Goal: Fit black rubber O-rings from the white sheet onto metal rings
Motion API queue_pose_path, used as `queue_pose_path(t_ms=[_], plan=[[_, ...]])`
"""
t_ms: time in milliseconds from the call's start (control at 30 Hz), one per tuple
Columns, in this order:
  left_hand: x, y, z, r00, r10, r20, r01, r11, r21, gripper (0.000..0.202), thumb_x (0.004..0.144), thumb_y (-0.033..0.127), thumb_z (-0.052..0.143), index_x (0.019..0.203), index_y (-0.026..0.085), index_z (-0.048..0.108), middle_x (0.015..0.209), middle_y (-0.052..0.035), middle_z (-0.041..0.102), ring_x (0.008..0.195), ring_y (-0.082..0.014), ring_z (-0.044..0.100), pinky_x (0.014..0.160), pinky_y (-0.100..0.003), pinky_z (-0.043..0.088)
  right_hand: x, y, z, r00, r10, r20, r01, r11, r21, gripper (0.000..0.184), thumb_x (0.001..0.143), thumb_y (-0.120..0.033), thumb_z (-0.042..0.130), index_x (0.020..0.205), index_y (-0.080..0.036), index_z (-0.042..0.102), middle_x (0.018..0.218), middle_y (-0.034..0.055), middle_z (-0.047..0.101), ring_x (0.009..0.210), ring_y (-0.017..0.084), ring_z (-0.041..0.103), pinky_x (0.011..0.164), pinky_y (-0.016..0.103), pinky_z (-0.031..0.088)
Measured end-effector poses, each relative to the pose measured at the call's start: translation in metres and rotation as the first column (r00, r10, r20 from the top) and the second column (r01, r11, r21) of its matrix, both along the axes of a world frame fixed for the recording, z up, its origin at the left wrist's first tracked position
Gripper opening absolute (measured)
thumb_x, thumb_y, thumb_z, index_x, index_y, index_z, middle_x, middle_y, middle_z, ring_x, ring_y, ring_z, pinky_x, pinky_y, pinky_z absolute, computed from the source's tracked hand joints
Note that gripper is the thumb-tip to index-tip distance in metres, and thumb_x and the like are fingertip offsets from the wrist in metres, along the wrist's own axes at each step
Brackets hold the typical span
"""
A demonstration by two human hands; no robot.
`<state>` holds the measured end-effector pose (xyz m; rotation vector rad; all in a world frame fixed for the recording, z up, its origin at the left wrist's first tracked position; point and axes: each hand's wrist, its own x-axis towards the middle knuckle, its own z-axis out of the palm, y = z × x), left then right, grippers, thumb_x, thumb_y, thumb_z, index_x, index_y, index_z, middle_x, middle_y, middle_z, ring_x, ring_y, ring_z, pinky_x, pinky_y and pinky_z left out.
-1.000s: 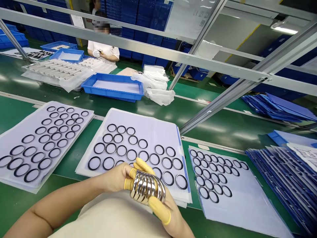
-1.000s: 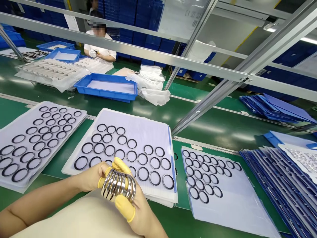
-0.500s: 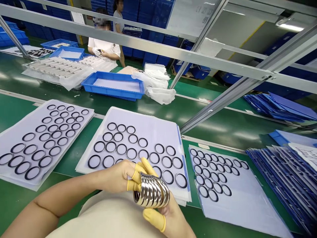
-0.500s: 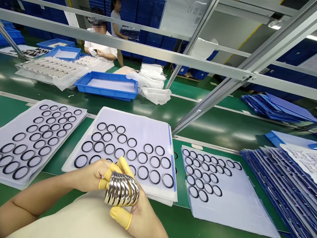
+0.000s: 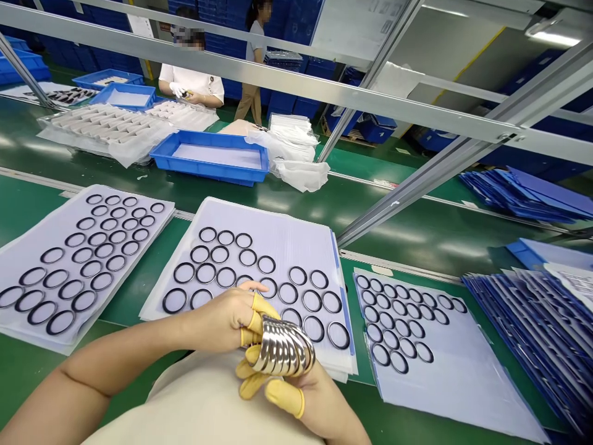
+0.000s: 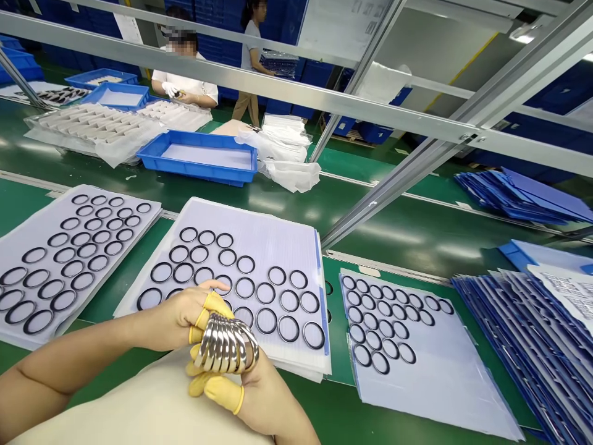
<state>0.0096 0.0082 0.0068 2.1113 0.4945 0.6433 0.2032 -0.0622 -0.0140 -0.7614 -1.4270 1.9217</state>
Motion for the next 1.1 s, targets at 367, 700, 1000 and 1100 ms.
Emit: queue_pose_path(t_ms=[367, 700, 1000, 1100], plan=[[0.01, 0.006, -0.018, 0.975, -0.033, 0.219, 0.099, 0.951, -0.293, 0.024, 0.086, 0.02, 0.057, 0.063, 0.015, 0.064, 0.072, -0.0035, 0.067, 0.07, -0.0126, 0.061, 0.094, -0.033, 0.045, -0.002, -0.002, 0.015, 1.0, -0.004, 0.025, 0.003, 0.998, 0.061, 0.04, 0.084, -0.05, 0.06, 0.111, -0.022, 0.069, 0.102, 0.0112, 0.074, 0.093, 0.027, 0.067, 0.086, 0.041, 0.052], [0.006, 0.004, -0.011, 0.971, -0.06, 0.233, 0.132, 0.942, -0.309, 0.017, 0.082, 0.01, 0.058, 0.069, 0.014, 0.067, 0.085, -0.0053, 0.067, 0.075, -0.011, 0.061, 0.07, -0.019, 0.05, -0.003, 0.001, 0.013, 1.0, -0.002, -0.018, 0.004, 0.997, 0.081, 0.035, 0.086, -0.049, 0.056, 0.086, -0.019, 0.073, 0.077, 0.0071, 0.069, 0.077, 0.023, 0.062, 0.078, 0.037, 0.048], [-0.002, 0.006, -0.016, 0.979, 0.045, 0.197, 0.018, 0.951, -0.309, 0.022, 0.087, 0.021, 0.058, 0.07, 0.013, 0.069, 0.083, -0.0088, 0.067, 0.076, -0.0142, 0.063, 0.071, -0.023, 0.052, -0.002, -0.005, -0.001, 0.871, -0.485, -0.082, 0.477, 0.873, -0.098, 0.047, 0.071, -0.05, 0.074, 0.111, -0.028, 0.063, 0.101, 0.0058, 0.064, 0.095, 0.025, 0.057, 0.085, 0.037, 0.046], [-0.003, 0.004, -0.016, 0.986, 0.04, 0.162, 0.009, 0.956, -0.292, 0.02, 0.086, 0.018, 0.058, 0.07, 0.013, 0.07, 0.082, -0.0077, 0.067, 0.076, -0.0136, 0.063, 0.071, -0.022, 0.051, -0.003, -0.008, 0.005, 0.785, -0.619, -0.035, 0.614, 0.784, -0.084, 0.054, 0.069, -0.047, 0.077, 0.118, -0.031, 0.062, 0.099, 0.0046, 0.065, 0.097, 0.024, 0.057, 0.093, 0.039, 0.044]])
